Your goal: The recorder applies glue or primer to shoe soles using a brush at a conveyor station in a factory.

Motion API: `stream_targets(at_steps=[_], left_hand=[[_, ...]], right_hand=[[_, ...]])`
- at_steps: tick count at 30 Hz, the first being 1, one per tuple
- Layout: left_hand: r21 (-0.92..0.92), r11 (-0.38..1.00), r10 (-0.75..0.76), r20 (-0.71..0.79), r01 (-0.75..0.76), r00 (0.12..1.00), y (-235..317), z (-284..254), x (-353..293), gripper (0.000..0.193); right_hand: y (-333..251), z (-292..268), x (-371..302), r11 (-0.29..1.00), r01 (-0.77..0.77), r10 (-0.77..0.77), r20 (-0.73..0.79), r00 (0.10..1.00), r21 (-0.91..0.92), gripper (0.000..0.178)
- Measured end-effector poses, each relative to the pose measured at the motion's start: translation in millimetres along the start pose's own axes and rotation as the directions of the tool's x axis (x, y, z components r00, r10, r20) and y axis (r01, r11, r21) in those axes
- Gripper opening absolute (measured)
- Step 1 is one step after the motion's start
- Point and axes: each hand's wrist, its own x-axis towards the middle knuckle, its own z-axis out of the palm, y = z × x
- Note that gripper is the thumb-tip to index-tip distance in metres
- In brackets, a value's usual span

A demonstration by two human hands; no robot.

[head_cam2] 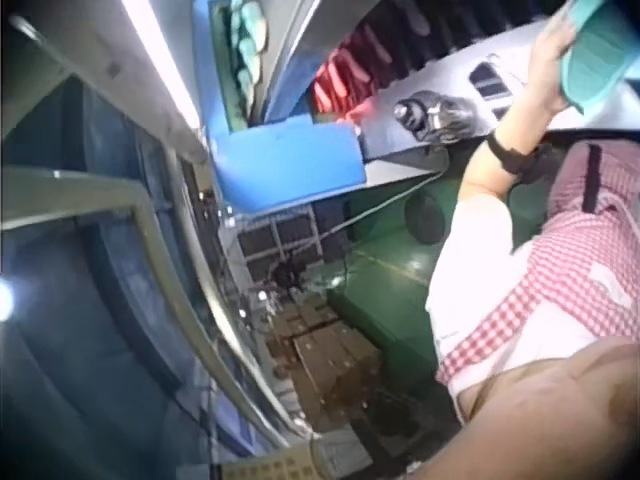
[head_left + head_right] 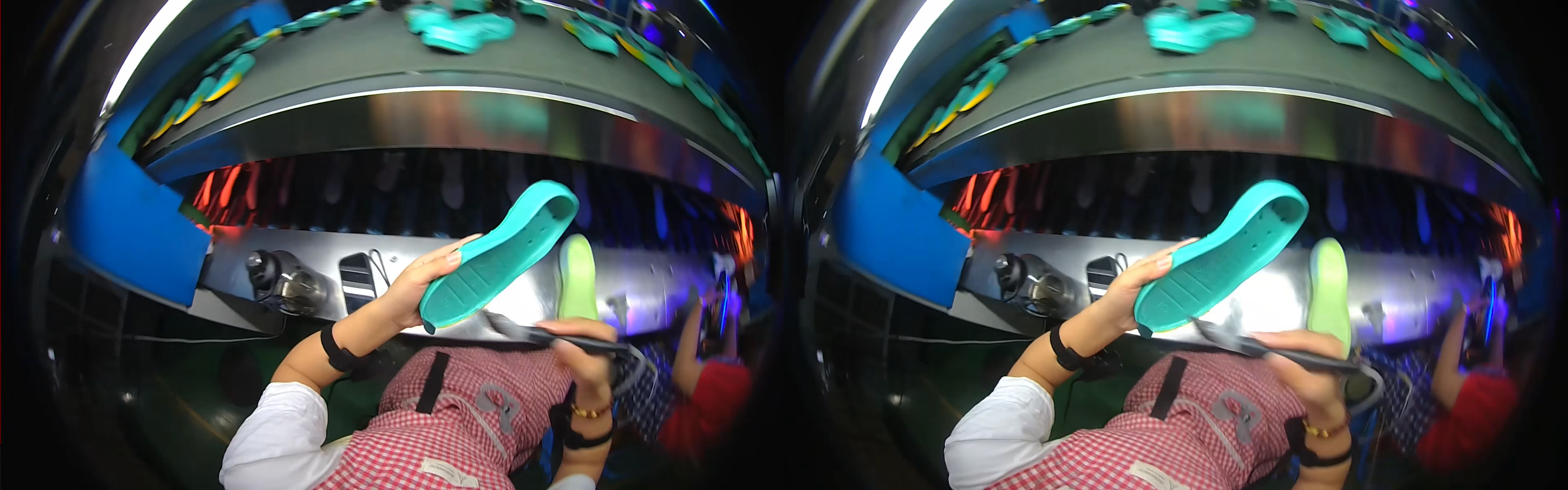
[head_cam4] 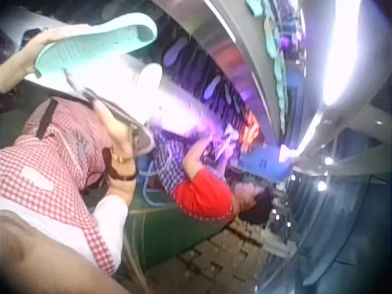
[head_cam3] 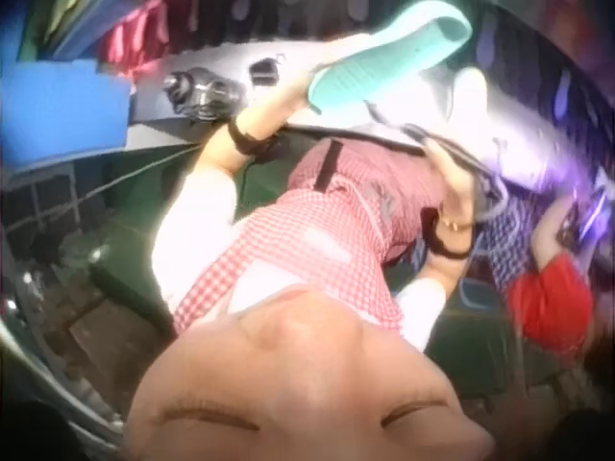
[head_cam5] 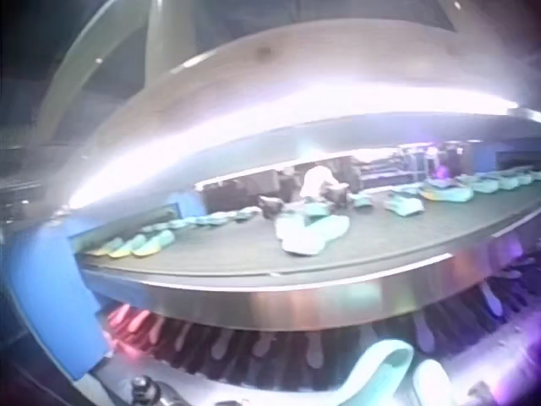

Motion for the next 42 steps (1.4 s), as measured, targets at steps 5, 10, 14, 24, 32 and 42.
stream_targets(at_steps=[5,10,14,24,32,42], left_hand=[[0.027,0.917,0.391,0.150,-0.399,0.908,126,-20,-5,0.055],[-0.502,0.342,0.602,-0.532,-0.794,0.596,237,-55,41,0.067],[0.516,0.610,0.790,-0.339,-0.602,0.511,237,-34,114,0.071],[0.861,-0.508,0.640,0.347,0.038,0.685,210,0,147,0.038],[0.496,0.394,0.919,-0.206,-0.773,0.336,125,9,47,0.034],[-0.438,0.887,0.059,0.428,0.150,0.902,-48,-56,1,0.085]], right_hand=[[6,-22,-10,0.936,0.080,0.033,-0.311,0.950,0.344,0.023],[22,-21,-12,0.932,-0.022,0.131,-0.278,0.952,0.363,0.024],[25,-20,-12,0.934,-0.070,0.175,-0.278,0.944,0.351,0.024],[29,-16,-19,0.902,-0.117,0.257,-0.301,0.918,0.415,0.026],[26,-24,-27,0.934,-0.069,0.192,-0.331,0.924,0.349,0.024],[32,-9,-22,0.928,-0.147,0.254,-0.292,0.922,0.342,0.022]])
